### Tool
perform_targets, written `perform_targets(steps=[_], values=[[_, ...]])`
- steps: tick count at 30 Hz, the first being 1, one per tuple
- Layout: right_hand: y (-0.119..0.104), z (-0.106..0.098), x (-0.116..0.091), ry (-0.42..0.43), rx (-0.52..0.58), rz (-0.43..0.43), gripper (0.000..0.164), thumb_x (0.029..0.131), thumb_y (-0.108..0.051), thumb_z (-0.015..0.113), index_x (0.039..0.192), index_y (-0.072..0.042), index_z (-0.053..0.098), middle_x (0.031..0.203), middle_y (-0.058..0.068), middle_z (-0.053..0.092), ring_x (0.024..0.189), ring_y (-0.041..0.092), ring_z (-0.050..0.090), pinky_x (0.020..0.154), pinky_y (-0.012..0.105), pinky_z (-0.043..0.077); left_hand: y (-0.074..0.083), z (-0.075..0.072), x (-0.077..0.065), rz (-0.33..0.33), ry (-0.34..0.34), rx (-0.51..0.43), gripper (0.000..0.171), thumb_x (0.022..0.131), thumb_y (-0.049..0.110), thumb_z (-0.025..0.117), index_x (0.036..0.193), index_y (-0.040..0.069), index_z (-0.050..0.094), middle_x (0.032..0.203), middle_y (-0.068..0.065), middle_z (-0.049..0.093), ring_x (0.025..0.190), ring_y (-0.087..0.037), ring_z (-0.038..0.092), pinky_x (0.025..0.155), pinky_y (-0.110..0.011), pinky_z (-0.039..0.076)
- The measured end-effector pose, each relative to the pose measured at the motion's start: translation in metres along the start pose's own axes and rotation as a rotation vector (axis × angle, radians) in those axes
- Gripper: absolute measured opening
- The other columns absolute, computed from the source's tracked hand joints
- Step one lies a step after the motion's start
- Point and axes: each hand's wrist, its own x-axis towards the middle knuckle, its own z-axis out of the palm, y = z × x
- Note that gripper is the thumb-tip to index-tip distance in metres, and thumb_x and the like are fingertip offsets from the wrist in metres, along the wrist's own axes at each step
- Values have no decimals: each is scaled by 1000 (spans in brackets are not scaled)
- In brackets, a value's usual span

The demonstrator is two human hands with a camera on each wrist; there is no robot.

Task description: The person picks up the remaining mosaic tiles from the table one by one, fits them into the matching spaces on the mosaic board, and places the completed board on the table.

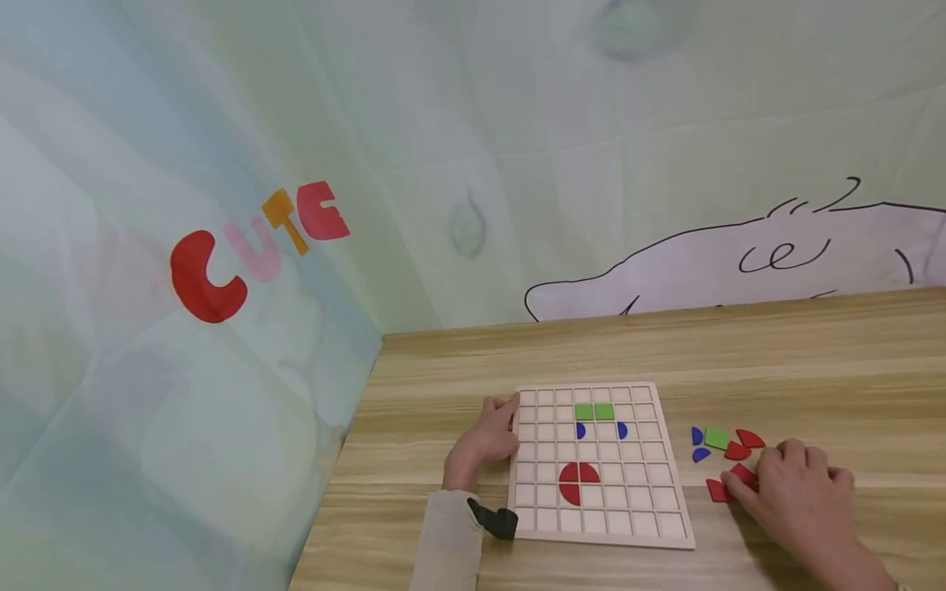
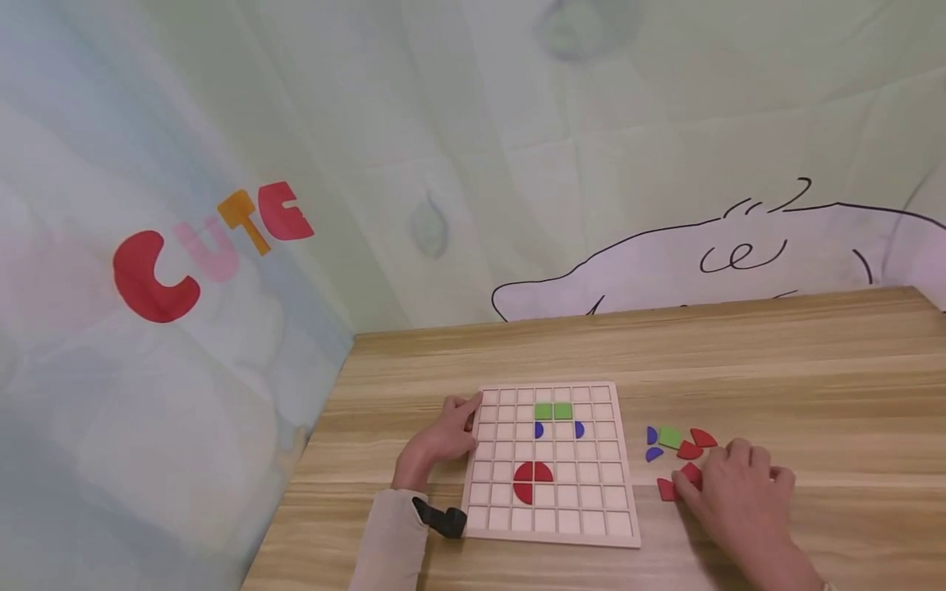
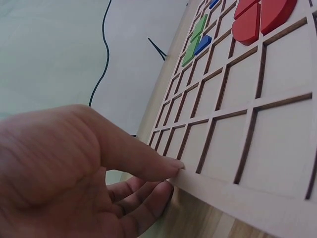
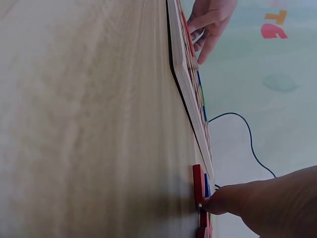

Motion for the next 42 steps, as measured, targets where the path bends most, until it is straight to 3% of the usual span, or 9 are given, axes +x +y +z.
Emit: perform_targets(steps=[8,16,28,32,35,42], values=[[2,1,-4,44,85,-63,33,72,-27,80,75,-4,57,106,32,48,99,51,40,81,66,29,0,1,-1,-11,-2,-22,77,81,-10,45,153,10,24,129,-15,28,100,-26,42,61,-29,33],[5,2,-5,48,116,-119,22,73,-17,79,86,-7,64,108,27,50,101,49,41,83,65,26,1,2,-3,-2,1,-16,77,81,-9,45,152,9,24,129,-15,29,100,-26,42,63,-30,34],[4,3,-3,83,134,-179,28,73,-11,76,99,-12,66,110,25,51,102,50,42,79,63,26,0,1,-1,-23,6,-11,76,82,-8,44,153,12,24,127,-13,29,95,-24,43,62,-30,33],[3,4,-4,89,154,-158,27,74,-12,74,98,-9,64,109,25,51,102,48,41,80,63,25,0,2,0,-24,7,-7,76,82,-8,44,153,12,25,126,-13,29,96,-25,43,63,-30,33],[2,5,-6,83,149,-105,26,75,-20,75,90,-5,59,106,27,51,100,48,39,82,63,25,0,1,-1,-28,7,-8,75,83,-8,44,153,12,25,126,-13,29,98,-25,42,63,-30,33],[-1,10,-6,66,77,-38,42,71,-35,80,80,-2,54,102,31,51,98,50,38,84,65,25,0,2,-1,-38,10,-7,75,83,-8,46,152,13,26,131,-13,29,104,-27,41,67,-31,34]])
